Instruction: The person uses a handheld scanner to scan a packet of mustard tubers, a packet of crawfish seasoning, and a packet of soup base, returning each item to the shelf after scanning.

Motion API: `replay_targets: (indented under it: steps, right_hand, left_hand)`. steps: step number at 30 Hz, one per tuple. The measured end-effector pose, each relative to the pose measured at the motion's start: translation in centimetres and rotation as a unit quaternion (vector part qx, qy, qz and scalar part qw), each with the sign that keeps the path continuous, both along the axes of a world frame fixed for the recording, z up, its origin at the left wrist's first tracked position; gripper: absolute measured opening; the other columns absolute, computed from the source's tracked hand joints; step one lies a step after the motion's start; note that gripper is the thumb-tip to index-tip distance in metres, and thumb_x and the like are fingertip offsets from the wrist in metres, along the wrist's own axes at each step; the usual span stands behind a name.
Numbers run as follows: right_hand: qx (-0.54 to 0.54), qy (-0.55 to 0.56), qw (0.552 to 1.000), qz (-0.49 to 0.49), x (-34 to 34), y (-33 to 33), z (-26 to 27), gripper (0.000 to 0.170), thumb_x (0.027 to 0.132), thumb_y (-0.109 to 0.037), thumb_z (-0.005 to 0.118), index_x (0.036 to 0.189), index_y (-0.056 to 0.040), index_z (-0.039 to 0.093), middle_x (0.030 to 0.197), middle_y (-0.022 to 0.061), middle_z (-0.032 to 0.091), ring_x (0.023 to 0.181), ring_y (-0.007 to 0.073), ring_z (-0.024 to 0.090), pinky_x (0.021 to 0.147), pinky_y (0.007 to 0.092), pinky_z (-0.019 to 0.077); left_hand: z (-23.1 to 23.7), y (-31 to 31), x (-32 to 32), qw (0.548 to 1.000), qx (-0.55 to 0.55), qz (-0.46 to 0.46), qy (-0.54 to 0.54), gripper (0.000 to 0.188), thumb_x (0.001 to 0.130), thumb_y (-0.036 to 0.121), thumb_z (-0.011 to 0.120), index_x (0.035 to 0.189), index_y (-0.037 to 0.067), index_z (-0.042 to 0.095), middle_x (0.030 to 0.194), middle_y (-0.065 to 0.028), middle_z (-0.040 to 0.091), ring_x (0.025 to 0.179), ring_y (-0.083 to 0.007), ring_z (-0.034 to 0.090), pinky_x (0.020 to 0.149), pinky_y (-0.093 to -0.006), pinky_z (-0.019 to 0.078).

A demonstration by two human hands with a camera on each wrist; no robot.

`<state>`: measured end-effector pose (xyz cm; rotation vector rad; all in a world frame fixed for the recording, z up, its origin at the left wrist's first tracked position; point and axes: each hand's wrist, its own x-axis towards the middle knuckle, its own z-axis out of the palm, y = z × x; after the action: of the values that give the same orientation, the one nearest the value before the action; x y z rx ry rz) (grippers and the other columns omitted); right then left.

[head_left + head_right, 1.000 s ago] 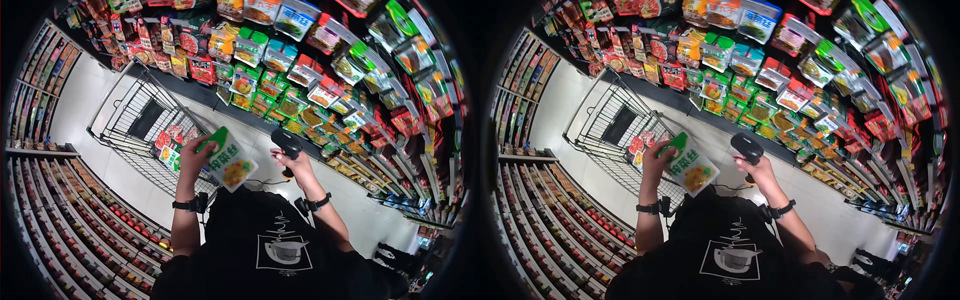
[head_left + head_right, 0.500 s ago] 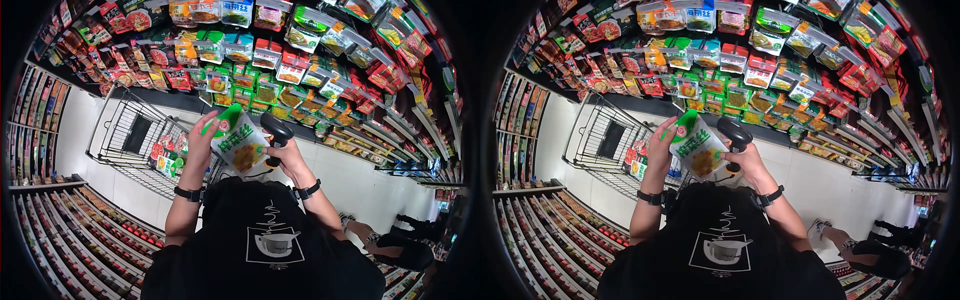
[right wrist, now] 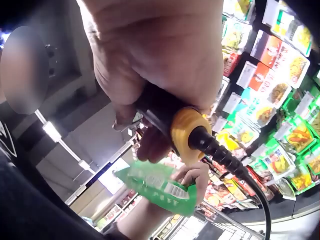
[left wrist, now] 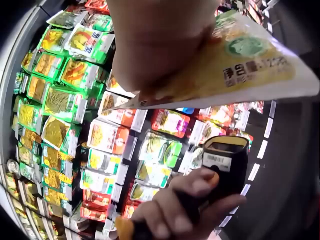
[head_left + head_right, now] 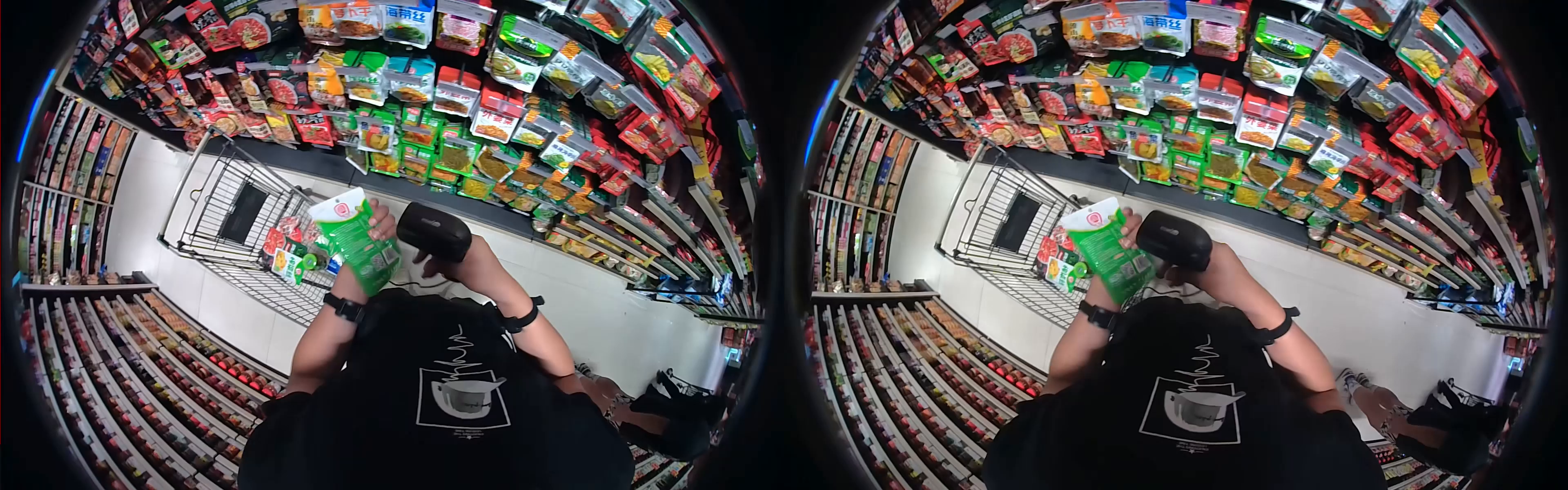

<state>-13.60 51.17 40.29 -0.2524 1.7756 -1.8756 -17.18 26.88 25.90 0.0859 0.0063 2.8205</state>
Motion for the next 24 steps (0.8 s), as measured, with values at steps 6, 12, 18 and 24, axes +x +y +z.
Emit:
replay_targets:
  steps: [6,12,18,24]
  right_hand:
    - [0.108,-0.109,0.982,0.106,-1.2,0.5,0.3,0.022,0.104,-0.020,0.075,0.118,-0.0042,0.072,0.083,0.0021,0.075,0.058,0.0080,0.062,0.050,0.0262,0.0454]
    - [0.119,-0.137,0.978,0.102,-1.4,0.9,-0.5,0.021,0.103,-0.023,0.077,0.112,-0.0037,0.074,0.080,0.0018,0.073,0.053,0.0080,0.058,0.048,0.0259,0.0435]
    - [0.110,-0.135,0.979,0.108,-1.5,1.2,-0.7,0.020,0.102,-0.023,0.078,0.108,-0.0044,0.074,0.078,0.0008,0.070,0.054,0.0073,0.058,0.048,0.0254,0.0423]
    - [0.120,-0.131,0.980,0.086,-1.3,1.2,0.2,0.014,0.101,-0.016,0.077,0.104,-0.0023,0.073,0.078,0.0019,0.071,0.055,0.0076,0.058,0.049,0.0258,0.0434]
  left_hand:
    - [7.0,-1.7,-0.4,0.994,-0.032,0.101,0.020,0.011,0.112,0.010,0.046,0.108,0.003,0.054,0.076,-0.0002,0.041,0.057,-0.0104,0.043,0.060,-0.0269,0.0363]
    - [7.4,-2.6,-0.7,0.988,-0.063,0.117,0.083,0.009,0.110,0.011,0.048,0.112,0.004,0.053,0.079,0.0004,0.041,0.062,-0.0094,0.041,0.064,-0.0251,0.0356]
    - [7.1,-2.0,-0.3,0.988,-0.073,0.110,0.080,0.009,0.111,0.012,0.048,0.112,0.004,0.053,0.078,0.0008,0.041,0.061,-0.0091,0.041,0.064,-0.0250,0.0355]
    - [6.8,-1.7,-0.1,0.989,-0.072,0.107,0.067,0.010,0.110,0.013,0.050,0.111,0.005,0.054,0.078,0.0008,0.042,0.061,-0.0092,0.041,0.063,-0.0251,0.0354]
